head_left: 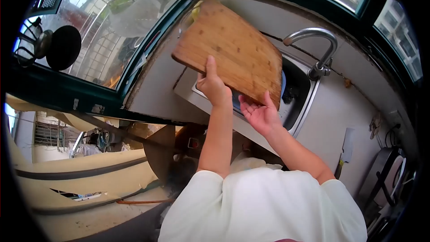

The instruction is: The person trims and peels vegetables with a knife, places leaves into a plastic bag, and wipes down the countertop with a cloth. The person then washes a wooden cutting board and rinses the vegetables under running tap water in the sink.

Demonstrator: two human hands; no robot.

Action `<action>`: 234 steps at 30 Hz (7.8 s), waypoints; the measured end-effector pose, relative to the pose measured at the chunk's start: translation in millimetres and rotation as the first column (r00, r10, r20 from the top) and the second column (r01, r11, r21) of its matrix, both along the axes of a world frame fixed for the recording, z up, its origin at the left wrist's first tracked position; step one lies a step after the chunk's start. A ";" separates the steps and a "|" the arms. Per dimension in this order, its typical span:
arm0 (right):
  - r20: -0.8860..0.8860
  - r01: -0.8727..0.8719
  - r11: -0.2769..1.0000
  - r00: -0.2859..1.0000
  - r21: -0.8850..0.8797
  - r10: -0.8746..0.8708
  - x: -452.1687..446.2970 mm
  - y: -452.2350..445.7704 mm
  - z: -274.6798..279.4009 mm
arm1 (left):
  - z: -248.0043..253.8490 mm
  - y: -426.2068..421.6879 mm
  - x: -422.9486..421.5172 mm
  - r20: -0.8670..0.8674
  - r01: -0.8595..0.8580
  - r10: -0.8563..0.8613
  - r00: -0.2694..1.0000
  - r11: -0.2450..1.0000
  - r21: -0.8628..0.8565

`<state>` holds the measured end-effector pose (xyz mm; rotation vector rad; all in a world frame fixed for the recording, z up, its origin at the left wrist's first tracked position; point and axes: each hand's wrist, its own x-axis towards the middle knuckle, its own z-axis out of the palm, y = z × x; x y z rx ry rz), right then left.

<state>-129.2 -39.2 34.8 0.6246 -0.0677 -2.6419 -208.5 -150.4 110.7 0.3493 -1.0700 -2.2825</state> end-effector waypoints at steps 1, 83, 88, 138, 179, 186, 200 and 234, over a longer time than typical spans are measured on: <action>0.104 0.069 0.997 0.992 0.033 -0.072 -6.2 0.5 -5.5 | -10.5 5.3 5.1 0.016 0.031 -0.031 0.999 0.999 -0.013; -0.584 0.705 0.262 0.260 0.659 0.769 -102.8 57.3 34.9 | 36.8 -6.8 -71.8 0.405 0.889 -0.861 0.308 0.412 0.201; -0.094 -0.155 0.322 0.763 0.934 0.640 -134.4 102.4 -79.1 | 51.3 1.4 -61.2 0.444 0.872 -0.830 0.339 0.454 0.183; 0.124 0.174 -0.359 0.730 0.917 0.672 -117.2 59.8 -65.2 | 44.2 -36.7 1.6 0.394 0.864 -0.830 0.394 0.481 0.148; 0.372 -0.551 -0.808 0.809 0.209 -0.456 261.6 282.3 -113.1 | 96.2 -105.1 25.6 0.531 0.704 -0.617 0.581 0.709 0.054; 0.194 -0.445 -0.852 0.894 0.275 -0.404 270.7 293.3 -120.7 | 103.0 -102.3 19.9 0.574 0.673 -0.549 0.607 0.739 -0.005; 0.027 -0.334 -0.791 0.927 0.512 -0.373 244.7 223.7 -47.9 | 73.4 -147.5 -11.2 0.498 0.791 -0.733 0.464 0.596 0.140; -0.334 -0.103 -0.810 0.876 0.577 -0.349 439.1 287.9 -21.4 | -35.3 147.3 181.1 0.177 0.947 -0.978 -0.110 -0.049 0.316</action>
